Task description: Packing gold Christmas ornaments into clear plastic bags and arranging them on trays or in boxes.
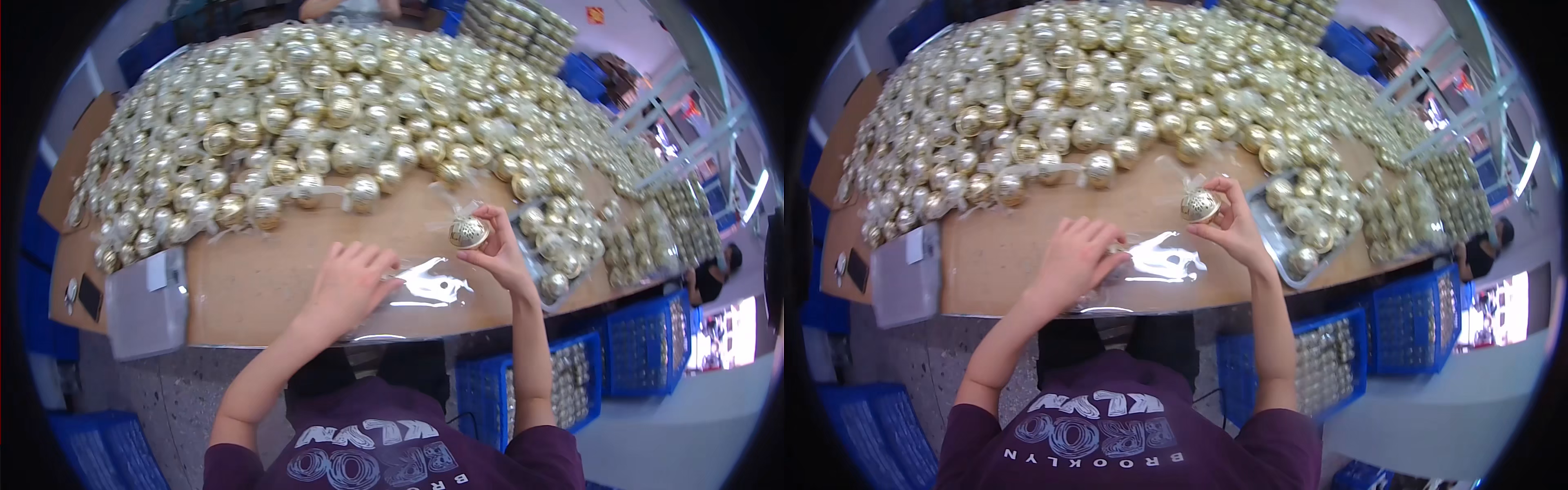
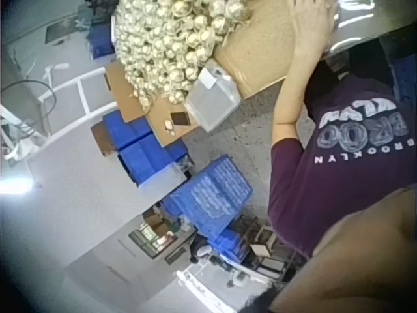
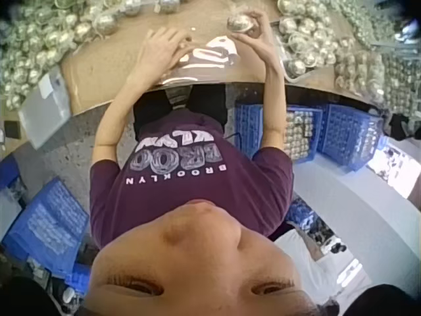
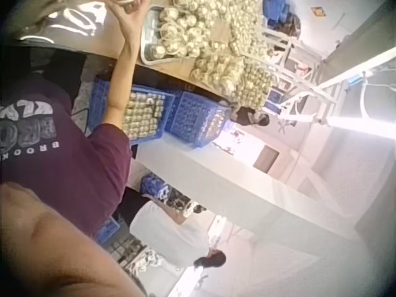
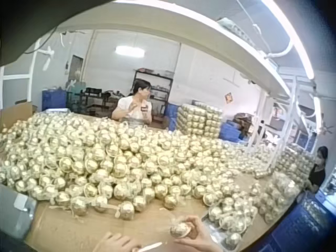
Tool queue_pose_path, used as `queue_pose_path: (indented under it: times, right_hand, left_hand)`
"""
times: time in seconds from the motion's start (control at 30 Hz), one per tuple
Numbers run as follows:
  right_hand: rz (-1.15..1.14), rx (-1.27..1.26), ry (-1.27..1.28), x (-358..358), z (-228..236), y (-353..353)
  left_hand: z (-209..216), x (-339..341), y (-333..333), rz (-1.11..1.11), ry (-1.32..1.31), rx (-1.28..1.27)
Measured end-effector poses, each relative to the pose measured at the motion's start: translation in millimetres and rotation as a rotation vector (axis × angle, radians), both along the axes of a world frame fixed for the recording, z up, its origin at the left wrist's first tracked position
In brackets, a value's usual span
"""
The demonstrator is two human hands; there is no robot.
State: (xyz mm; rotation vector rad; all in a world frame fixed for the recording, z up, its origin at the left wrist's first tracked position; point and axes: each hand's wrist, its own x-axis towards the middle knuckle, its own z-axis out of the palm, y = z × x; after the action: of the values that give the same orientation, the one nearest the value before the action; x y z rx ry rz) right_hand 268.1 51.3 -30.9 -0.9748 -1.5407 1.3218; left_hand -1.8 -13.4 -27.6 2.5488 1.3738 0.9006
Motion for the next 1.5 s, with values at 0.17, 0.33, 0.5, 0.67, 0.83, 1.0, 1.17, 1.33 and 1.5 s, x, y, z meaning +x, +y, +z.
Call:
queue_pose_path:
  times: [0.17, 0.33, 0.5, 0.67, 0.83, 1.0, 1.17, 1.33, 1.5]
  right_hand:
    - [-0.157, 0.002, -0.061, 38, -22, -50]
    - [0.027, -0.107, -0.167, 33, -25, -78]
    - [0.440, -0.116, -0.117, -6, -29, -61]
    - [0.514, -0.209, 0.158, -57, -51, -55]
    - [0.426, 0.091, 0.051, -29, -33, -68]
    - [-0.929, 0.320, -0.764, 89, 0, -78]
    - [-1.136, 0.169, -1.162, 145, 12, -70]
    - [-0.920, 0.126, -1.020, 135, -1, -67]
    - [-0.865, 0.083, -0.901, 129, 5, -84]
  left_hand:
    - [1, -5, 1, -0.032, -0.019, 0.063]
    - [3, 0, 4, -0.026, -0.069, -0.162]
    - [2, 11, 8, -0.082, -0.085, -0.133]
    - [6, 8, 0, -0.062, -0.075, -0.243]
    - [20, 3, -18, -0.067, 0.015, -0.300]
    - [10, 1, -11, -0.054, 0.131, -0.195]
    - [23, 18, -5, -0.128, 0.081, -0.227]
    - [21, 14, -6, -0.070, 0.078, -0.229]
    - [22, 10, -7, -0.078, 0.062, -0.249]
